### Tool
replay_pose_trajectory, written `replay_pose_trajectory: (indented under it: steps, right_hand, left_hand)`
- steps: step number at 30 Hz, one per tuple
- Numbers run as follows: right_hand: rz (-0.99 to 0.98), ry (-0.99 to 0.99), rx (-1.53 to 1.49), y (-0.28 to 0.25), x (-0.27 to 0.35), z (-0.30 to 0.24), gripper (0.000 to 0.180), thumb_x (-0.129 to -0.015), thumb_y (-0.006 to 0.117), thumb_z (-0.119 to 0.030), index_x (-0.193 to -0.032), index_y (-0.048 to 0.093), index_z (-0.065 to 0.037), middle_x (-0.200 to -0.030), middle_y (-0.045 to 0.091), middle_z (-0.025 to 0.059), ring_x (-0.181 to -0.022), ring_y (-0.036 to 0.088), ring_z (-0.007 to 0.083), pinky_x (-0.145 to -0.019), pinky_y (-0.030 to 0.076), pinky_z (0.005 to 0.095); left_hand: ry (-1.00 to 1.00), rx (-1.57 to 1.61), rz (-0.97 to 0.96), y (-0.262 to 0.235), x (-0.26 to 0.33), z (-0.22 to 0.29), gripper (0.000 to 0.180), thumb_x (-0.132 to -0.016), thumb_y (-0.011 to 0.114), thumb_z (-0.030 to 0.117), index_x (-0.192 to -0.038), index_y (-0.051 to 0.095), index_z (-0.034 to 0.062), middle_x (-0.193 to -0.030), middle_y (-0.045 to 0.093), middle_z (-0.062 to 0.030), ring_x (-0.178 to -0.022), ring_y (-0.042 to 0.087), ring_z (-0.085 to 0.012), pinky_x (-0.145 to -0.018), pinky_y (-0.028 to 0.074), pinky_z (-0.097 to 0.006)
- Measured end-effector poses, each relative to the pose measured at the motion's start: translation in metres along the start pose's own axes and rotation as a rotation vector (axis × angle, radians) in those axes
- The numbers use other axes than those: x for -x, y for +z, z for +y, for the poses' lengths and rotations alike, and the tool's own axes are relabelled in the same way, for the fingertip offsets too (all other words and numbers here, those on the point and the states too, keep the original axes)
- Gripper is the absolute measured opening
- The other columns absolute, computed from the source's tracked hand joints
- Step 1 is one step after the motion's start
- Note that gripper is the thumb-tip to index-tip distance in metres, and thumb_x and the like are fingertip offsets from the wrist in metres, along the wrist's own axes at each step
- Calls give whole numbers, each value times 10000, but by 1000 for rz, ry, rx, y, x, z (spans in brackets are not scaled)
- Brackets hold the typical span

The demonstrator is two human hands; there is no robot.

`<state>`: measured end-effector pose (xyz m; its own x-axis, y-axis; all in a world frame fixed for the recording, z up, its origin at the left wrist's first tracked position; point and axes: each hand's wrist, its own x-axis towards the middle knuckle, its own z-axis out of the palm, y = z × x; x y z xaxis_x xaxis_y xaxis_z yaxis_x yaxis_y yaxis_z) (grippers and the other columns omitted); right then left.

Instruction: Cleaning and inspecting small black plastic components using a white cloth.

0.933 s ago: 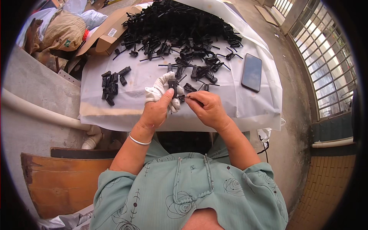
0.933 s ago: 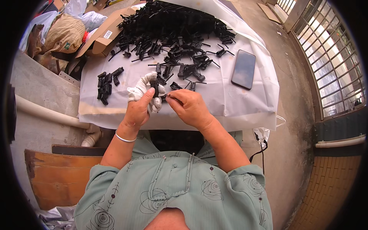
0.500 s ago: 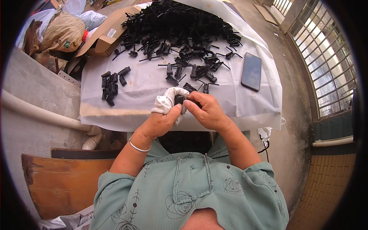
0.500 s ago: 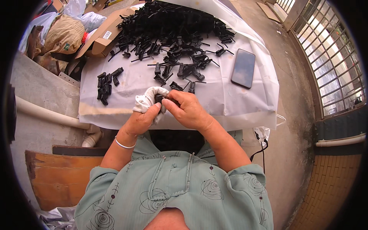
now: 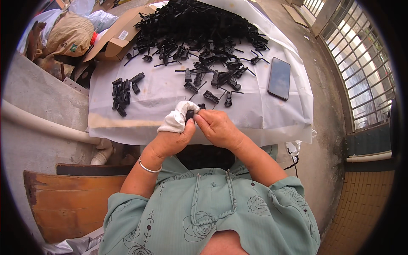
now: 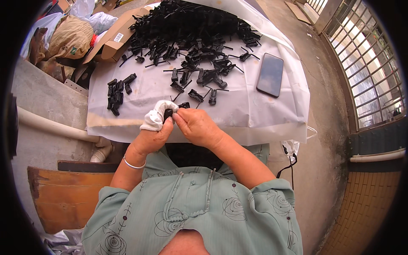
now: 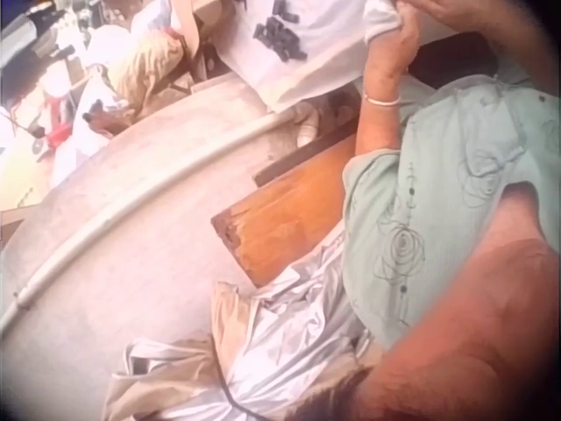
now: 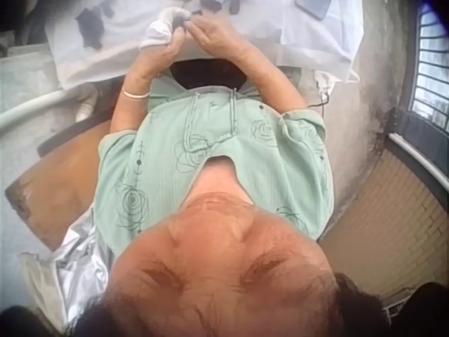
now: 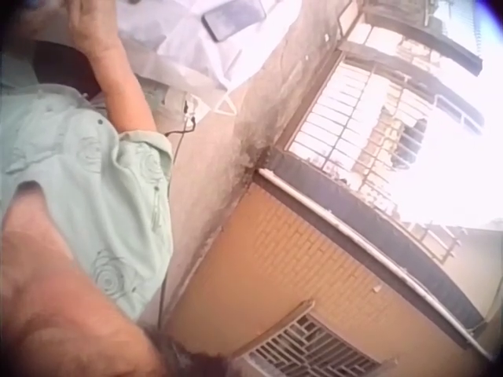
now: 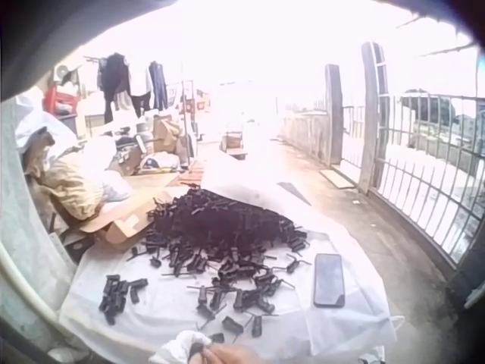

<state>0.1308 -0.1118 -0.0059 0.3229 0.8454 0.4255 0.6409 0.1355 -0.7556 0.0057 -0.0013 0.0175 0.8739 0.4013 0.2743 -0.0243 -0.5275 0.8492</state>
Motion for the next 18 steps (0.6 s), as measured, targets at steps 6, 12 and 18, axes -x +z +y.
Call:
replay_pose_trajectory:
  steps: [6,12,18]
  right_hand:
    - [53,83,410,-3,-6,19,156,-848,572,-186,-840,518,-40,-704,573,115,-646,583,302,-557,465,379]
    - [-138,98,562,-4,-10,19,171,-825,580,-194,-886,516,-47,-747,602,119,-679,603,303,-580,486,389]
    - [76,-23,406,-5,-1,29,133,-806,574,-114,-907,522,-45,-745,593,122,-659,600,300,-565,482,391]
  left_hand:
    - [91,-1099,454,-62,-17,-7,493,-750,582,43,-1236,500,43,-1153,534,-213,-1093,486,-352,-961,363,-403]
    - [229,-538,23,-10,-16,-5,374,-748,615,26,-1119,577,47,-1121,565,-167,-1006,546,-332,-857,452,-367]
    - [11,-642,-226,16,-33,-27,313,-769,579,48,-1082,572,53,-1040,591,-162,-927,568,-331,-799,475,-368]
